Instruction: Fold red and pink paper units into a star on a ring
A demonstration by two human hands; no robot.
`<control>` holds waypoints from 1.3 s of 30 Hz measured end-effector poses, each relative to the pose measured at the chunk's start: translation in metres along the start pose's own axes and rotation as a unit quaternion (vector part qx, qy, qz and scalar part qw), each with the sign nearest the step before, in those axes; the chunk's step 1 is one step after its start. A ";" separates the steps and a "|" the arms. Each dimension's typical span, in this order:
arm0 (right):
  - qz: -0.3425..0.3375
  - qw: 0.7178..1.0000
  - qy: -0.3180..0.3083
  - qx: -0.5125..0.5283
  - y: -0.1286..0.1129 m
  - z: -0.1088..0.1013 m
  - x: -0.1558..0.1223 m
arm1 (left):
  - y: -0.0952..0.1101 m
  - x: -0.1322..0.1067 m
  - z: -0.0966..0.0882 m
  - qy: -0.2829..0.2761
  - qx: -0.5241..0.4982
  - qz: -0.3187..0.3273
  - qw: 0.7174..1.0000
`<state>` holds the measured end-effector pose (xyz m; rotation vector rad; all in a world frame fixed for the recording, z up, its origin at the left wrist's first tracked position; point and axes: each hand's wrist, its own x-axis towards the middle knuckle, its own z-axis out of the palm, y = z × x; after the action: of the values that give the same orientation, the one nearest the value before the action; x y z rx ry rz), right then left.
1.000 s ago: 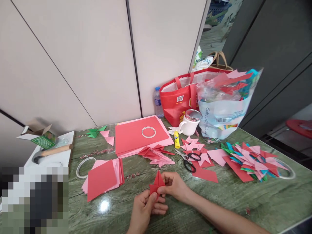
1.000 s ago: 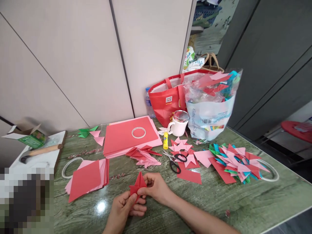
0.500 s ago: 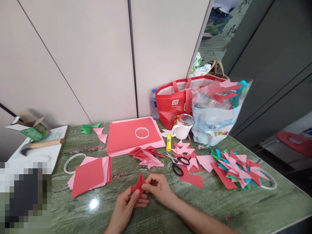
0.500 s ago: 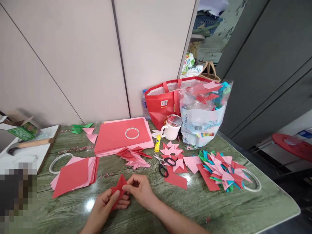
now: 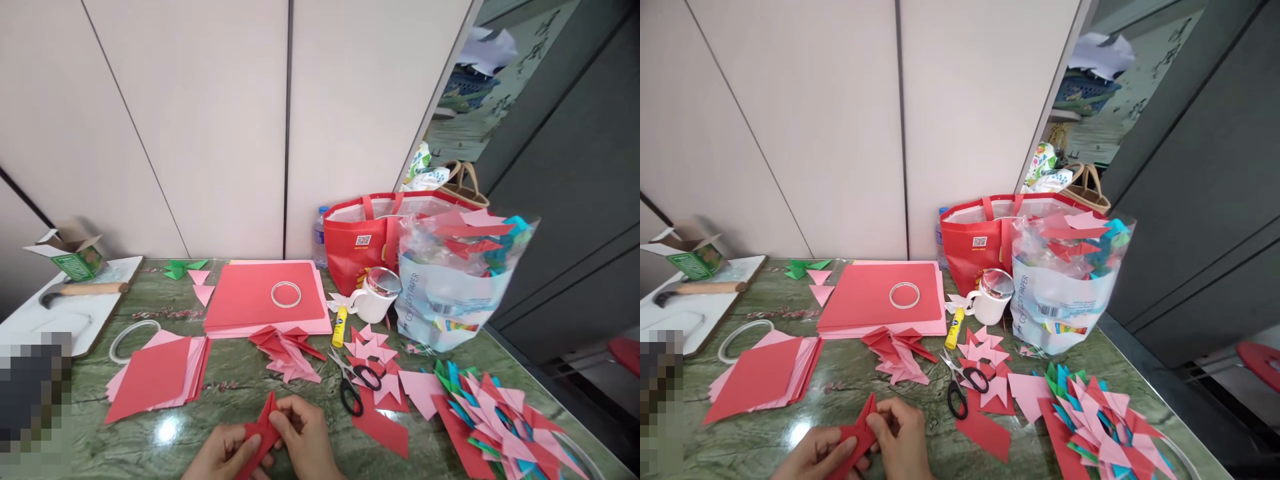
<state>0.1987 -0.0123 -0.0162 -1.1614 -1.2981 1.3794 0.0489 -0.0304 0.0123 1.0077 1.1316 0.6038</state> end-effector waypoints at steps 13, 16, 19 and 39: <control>-0.058 0.996 0.008 0.071 -0.006 -0.003 -0.004 | 0.003 -0.002 0.004 0.015 -0.124 0.070 0.990; -0.091 0.994 -0.004 0.058 -0.006 -0.004 -0.006 | 0.003 -0.002 0.003 0.001 -0.152 0.077 0.985; -0.111 0.993 0.002 0.040 -0.006 -0.007 -0.005 | 0.005 -0.002 0.002 -0.014 -0.151 0.077 0.985; -0.302 0.935 -0.083 -0.168 -0.018 -0.014 -0.015 | -0.001 -0.005 0.007 0.086 -0.144 0.142 0.976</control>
<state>0.2147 -0.0236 0.0029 -0.7580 -1.8737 0.8290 0.0540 -0.0376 0.0146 0.8820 1.0185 1.0706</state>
